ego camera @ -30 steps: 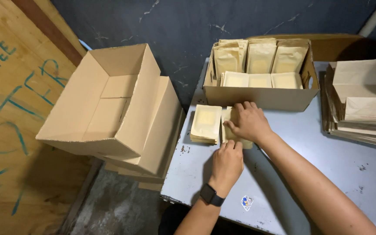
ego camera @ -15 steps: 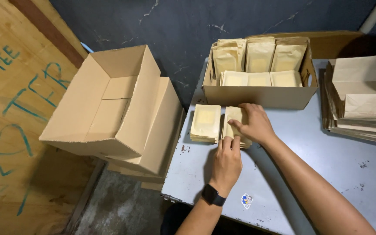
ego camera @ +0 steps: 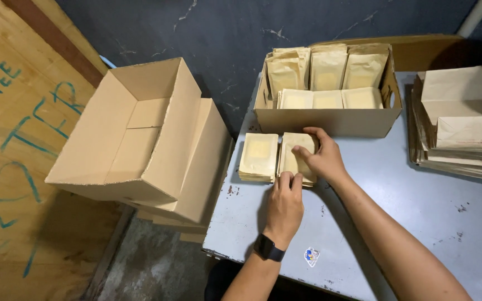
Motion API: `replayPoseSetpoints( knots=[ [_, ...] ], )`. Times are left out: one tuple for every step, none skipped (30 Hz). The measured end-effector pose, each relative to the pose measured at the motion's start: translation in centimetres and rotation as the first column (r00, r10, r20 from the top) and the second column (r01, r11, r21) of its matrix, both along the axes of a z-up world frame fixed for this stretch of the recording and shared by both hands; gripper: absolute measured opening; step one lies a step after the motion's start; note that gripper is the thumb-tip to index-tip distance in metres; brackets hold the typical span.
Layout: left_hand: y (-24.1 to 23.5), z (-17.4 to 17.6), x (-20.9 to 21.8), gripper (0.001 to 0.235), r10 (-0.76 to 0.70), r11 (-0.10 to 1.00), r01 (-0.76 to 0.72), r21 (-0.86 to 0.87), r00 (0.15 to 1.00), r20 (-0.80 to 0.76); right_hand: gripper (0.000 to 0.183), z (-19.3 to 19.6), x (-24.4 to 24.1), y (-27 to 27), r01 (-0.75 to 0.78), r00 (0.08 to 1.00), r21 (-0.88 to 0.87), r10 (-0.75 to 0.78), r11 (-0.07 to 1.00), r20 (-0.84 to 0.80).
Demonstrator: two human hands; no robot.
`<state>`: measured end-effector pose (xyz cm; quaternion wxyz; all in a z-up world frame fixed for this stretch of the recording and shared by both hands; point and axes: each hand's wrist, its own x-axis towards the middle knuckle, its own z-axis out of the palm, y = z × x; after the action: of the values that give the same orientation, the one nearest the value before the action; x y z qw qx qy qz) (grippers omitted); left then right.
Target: Sealing filled coffee pouches using a manual heat sealing machine and organizing them into boxes.
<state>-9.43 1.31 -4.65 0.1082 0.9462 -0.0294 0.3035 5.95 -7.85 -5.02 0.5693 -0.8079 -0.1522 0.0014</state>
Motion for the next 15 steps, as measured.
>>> replayPoseSetpoints(
  knots=[
    [0.0,0.0,0.0,0.029,-0.001,1.0,0.001,0.005,1.0,0.008,0.06,0.2,-0.4,0.1,0.036,0.999,0.038,-0.036,0.999,-0.008],
    [0.0,0.0,0.1,0.029,-0.001,1.0,0.001,0.005,1.0,0.008,0.06,0.2,-0.4,0.4,0.037,0.999,0.039,-0.036,0.999,-0.008],
    [-0.1,0.1,0.1,0.03,0.005,1.0,-0.005,0.011,1.0,0.01,0.059,0.3,-0.4,0.7,0.067,0.998,0.095,-0.066,0.993,-0.013],
    [-0.1,0.2,0.0,0.03,0.012,1.0,-0.012,0.016,1.0,0.012,0.057,0.3,-0.5,1.0,0.095,0.995,0.151,-0.093,0.984,-0.021],
    [-0.1,0.3,-0.1,0.03,0.013,1.0,-0.014,0.016,1.0,0.011,0.057,0.6,-1.1,1.1,0.094,0.996,0.151,-0.092,0.984,-0.022],
    [-0.1,0.5,-0.1,0.03,0.014,1.0,-0.015,0.014,1.0,0.014,0.057,1.0,-1.6,1.1,0.101,0.995,0.154,-0.098,0.983,-0.026],
    [-0.1,0.7,-0.2,0.031,0.015,1.0,-0.016,0.012,1.0,0.018,0.058,1.5,-2.1,1.1,0.108,0.994,0.157,-0.104,0.982,-0.03],
    [-0.1,0.7,-0.1,0.031,0.014,1.0,-0.014,0.012,1.0,0.018,0.058,1.3,-1.9,1.2,0.109,0.994,0.157,-0.106,0.981,-0.031],
    [-0.1,0.7,-0.1,0.031,0.011,1.0,-0.012,0.019,0.999,0.044,0.057,1.0,-1.8,1.2,0.123,0.992,0.175,-0.126,0.977,0.004],
    [-0.1,0.7,-0.2,0.032,0.01,1.0,-0.012,0.023,0.998,0.069,0.056,0.8,-1.8,1.2,0.134,0.989,0.191,-0.144,0.972,0.036],
    [0.0,0.7,-0.1,0.032,0.011,1.0,-0.013,0.021,0.998,0.067,0.056,0.6,-1.9,1.2,0.134,0.989,0.188,-0.143,0.973,0.034],
    [0.1,0.6,-0.1,0.032,0.004,1.0,-0.006,0.021,0.996,0.084,0.054,0.4,-2.0,1.1,0.151,0.982,0.19,-0.169,0.97,0.081],
    [0.1,0.5,0.0,0.031,-0.003,1.0,0.0,0.022,0.995,0.101,0.053,0.2,-2.2,1.1,0.169,0.972,0.194,-0.195,0.966,0.128],
    [0.1,0.7,-0.1,0.031,-0.003,1.0,0.002,0.018,0.995,0.095,0.053,0.2,-2.1,0.9,0.171,0.973,0.188,-0.196,0.967,0.123],
    [0.2,0.8,-0.2,0.033,-0.023,1.0,0.022,0.014,0.993,0.117,0.05,0.1,-2.0,0.6,0.181,0.96,0.174,-0.213,0.968,0.181]
  ],
)
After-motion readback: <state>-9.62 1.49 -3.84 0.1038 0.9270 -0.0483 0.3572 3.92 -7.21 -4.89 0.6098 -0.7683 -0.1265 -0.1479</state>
